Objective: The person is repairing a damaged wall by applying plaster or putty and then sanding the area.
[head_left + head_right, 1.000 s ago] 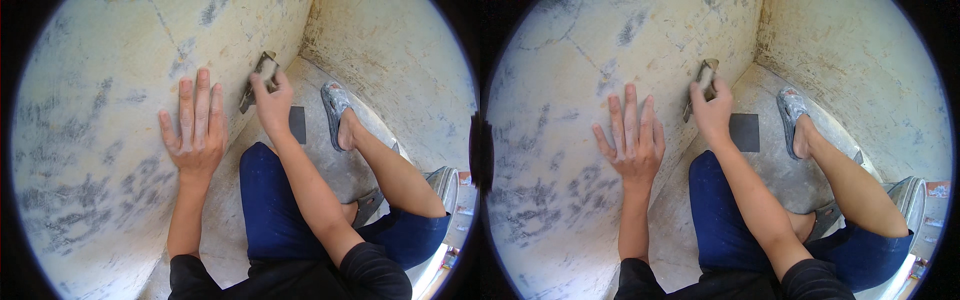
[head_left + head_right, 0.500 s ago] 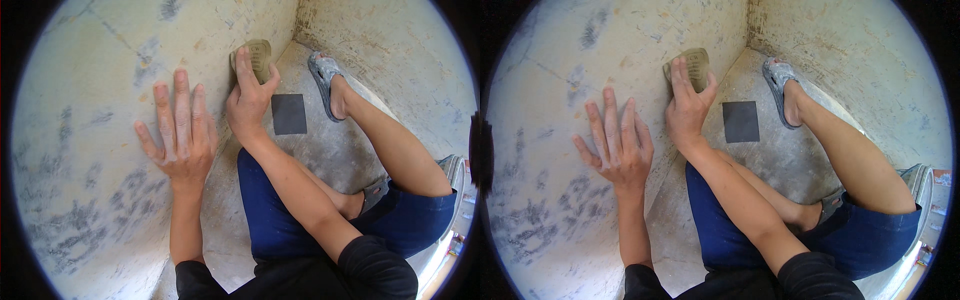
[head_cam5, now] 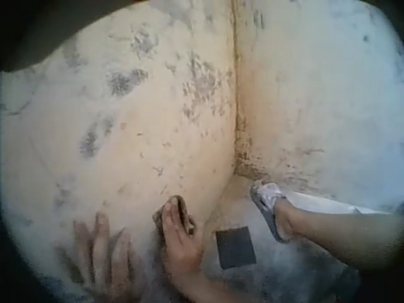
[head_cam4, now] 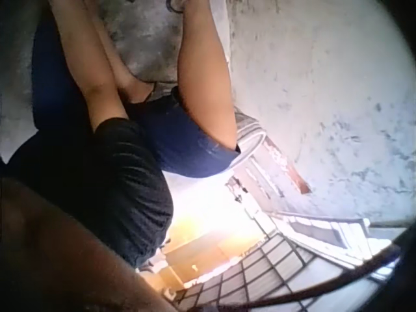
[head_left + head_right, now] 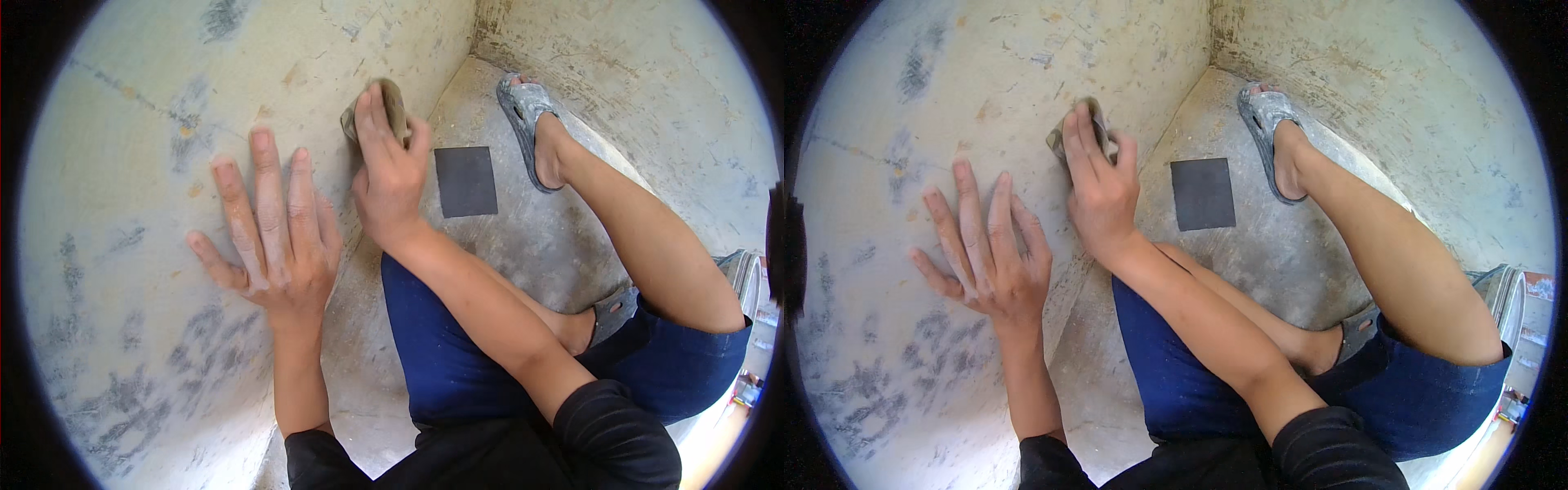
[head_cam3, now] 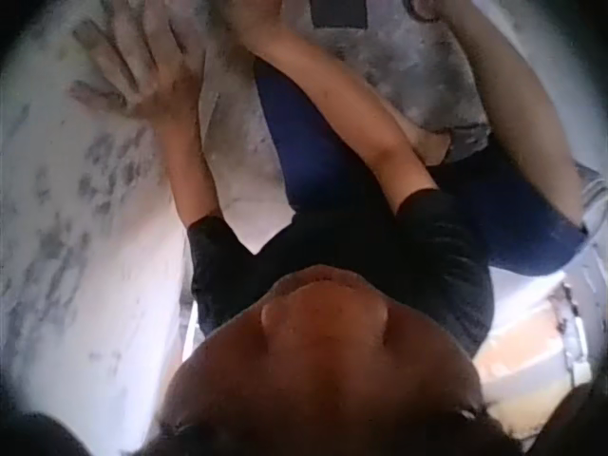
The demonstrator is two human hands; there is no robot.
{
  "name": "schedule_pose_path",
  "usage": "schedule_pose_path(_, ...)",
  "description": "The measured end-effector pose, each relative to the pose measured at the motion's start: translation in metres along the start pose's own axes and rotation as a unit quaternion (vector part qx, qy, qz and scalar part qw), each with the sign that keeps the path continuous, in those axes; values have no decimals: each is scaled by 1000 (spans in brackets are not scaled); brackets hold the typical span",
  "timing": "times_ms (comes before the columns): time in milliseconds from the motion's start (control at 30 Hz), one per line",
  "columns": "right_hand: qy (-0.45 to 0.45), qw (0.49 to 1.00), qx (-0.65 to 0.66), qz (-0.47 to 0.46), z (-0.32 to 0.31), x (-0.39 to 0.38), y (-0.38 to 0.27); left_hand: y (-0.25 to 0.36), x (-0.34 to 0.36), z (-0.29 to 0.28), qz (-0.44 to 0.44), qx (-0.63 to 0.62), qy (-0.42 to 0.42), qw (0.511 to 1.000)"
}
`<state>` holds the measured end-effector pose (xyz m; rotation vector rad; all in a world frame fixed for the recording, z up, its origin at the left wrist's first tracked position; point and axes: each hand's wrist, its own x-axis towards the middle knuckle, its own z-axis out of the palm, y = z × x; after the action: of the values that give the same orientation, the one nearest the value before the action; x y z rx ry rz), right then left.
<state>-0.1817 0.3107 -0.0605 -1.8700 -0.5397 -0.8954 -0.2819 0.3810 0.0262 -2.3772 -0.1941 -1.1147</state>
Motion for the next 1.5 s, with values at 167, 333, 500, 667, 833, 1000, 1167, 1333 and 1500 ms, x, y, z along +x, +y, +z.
schedule_pose_path(167,39,999,-30,13,0,33,5,-2,2,1,-8,9,26,1000)
schedule_pose_path(333,19,1000,-15,-16,-2,7,0,-1,0,3,-18,2,5,1000)
schedule_pose_path(500,64,996,-58,-36,-1,19,5,-3,-1,0,-11,12,23,1000)
schedule_pose_path(667,32,995,-55,-77,-4,19,23,-1,-3,-3,-8,9,3,1000)
schedule_pose_path(833,15,997,-70,8,-3,16,11,-4,-4,-1,-5,18,14,1000)
schedule_pose_path(1000,-63,982,-101,148,-5,38,37,2,-4,-2,-11,8,10,1000)
schedule_pose_path(1167,-71,991,-61,94,-14,17,5,2,-4,-1,-20,8,-7,1000)
schedule_pose_path(1333,-17,992,-86,87,-5,48,42,2,0,-3,-9,11,-2,1000)
schedule_pose_path(1500,-22,999,-28,-4,-17,24,7,2,0,1,-16,2,4,1000)
